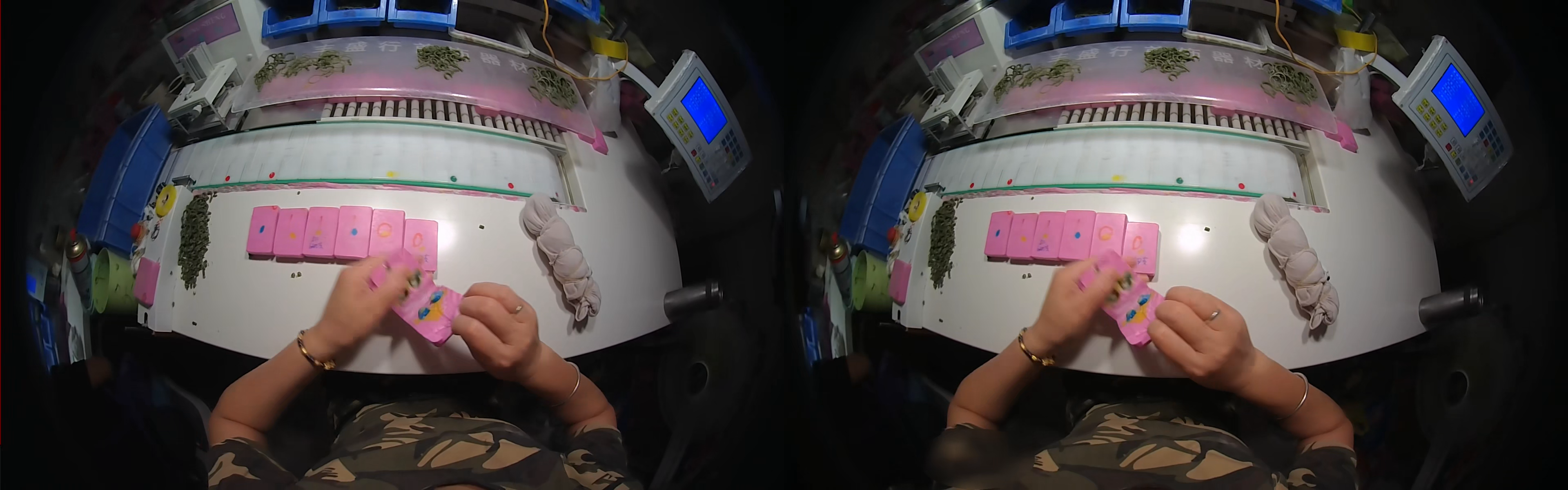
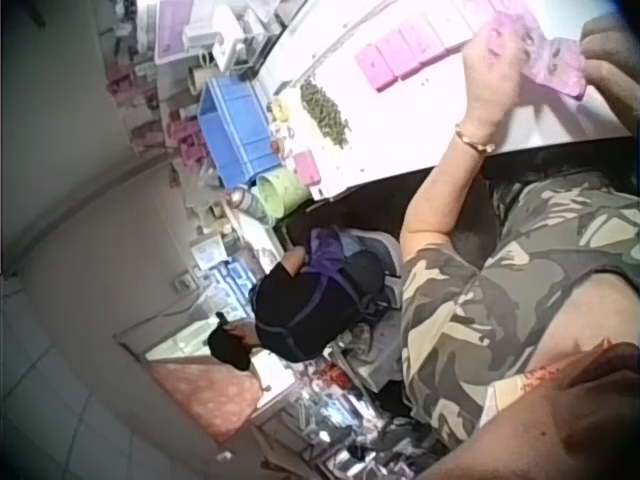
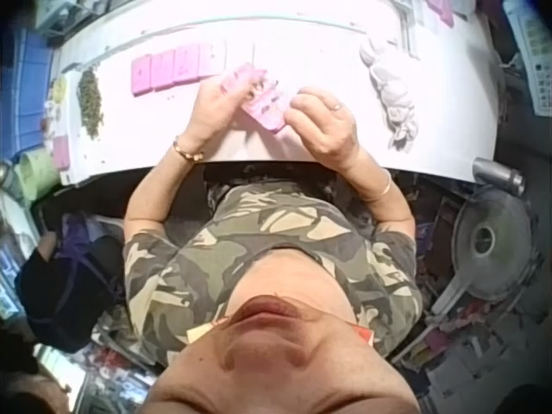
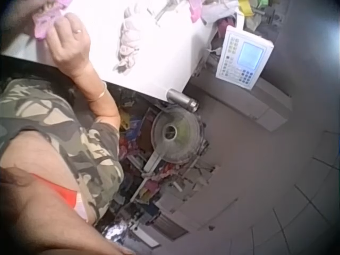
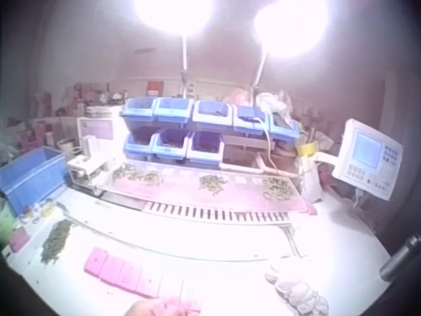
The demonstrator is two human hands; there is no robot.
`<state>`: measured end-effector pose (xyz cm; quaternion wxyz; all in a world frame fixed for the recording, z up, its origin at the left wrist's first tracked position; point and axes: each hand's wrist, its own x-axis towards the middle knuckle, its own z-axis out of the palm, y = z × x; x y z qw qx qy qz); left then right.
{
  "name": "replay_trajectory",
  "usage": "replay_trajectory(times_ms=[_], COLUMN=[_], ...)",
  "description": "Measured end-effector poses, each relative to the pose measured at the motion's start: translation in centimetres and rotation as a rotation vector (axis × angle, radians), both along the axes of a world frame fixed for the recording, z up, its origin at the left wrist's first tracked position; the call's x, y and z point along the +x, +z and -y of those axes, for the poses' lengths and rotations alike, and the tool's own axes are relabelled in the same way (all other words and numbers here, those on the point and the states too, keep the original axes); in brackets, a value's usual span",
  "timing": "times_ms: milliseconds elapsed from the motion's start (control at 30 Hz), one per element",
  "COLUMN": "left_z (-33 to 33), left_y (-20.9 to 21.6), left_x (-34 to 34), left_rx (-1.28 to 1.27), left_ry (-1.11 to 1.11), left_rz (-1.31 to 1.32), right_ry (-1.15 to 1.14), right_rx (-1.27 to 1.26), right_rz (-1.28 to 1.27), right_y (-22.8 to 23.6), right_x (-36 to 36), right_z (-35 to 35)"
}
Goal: Placing decorative elements like metal loops and dried flakes into pink molds.
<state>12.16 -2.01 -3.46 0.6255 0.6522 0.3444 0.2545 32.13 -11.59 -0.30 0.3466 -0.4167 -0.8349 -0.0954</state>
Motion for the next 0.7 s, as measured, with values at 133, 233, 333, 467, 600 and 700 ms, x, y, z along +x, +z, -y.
replay_trajectory(times_ms=[133, 233, 333, 467, 600, 700], left_z=[-0.1, 0.5, 1.0, 0.4, -0.4, -0.3], left_y=[0.0, -0.8, -1.7, -0.5, 1.1, 1.4], left_x=[0.8, 1.9, 3.1, 3.0, 2.2, 2.0], left_rx=[-0.284, -0.543, -0.86, -0.8, -0.48, -0.273], left_ry=[0.067, 0.033, 0.072, -0.124, -0.261, -0.337], left_rz=[0.378, 0.615, 0.892, 0.925, 0.548, 0.467], right_ry=[-0.036, -0.023, -0.001, 0.002, 0.0, 0.064], right_rx=[0.074, 0.057, 0.029, 0.003, -0.164, -0.364], right_rz=[-0.093, -0.147, -0.208, -0.179, -0.295, -0.344], right_y=[0.4, 0.2, -0.2, -0.2, 1.2, 2.8], right_x=[-0.3, -1.3, -2.8, -2.6, -0.4, 0.8], right_z=[0.5, 0.6, 0.8, 1.4, 0.4, -0.2])
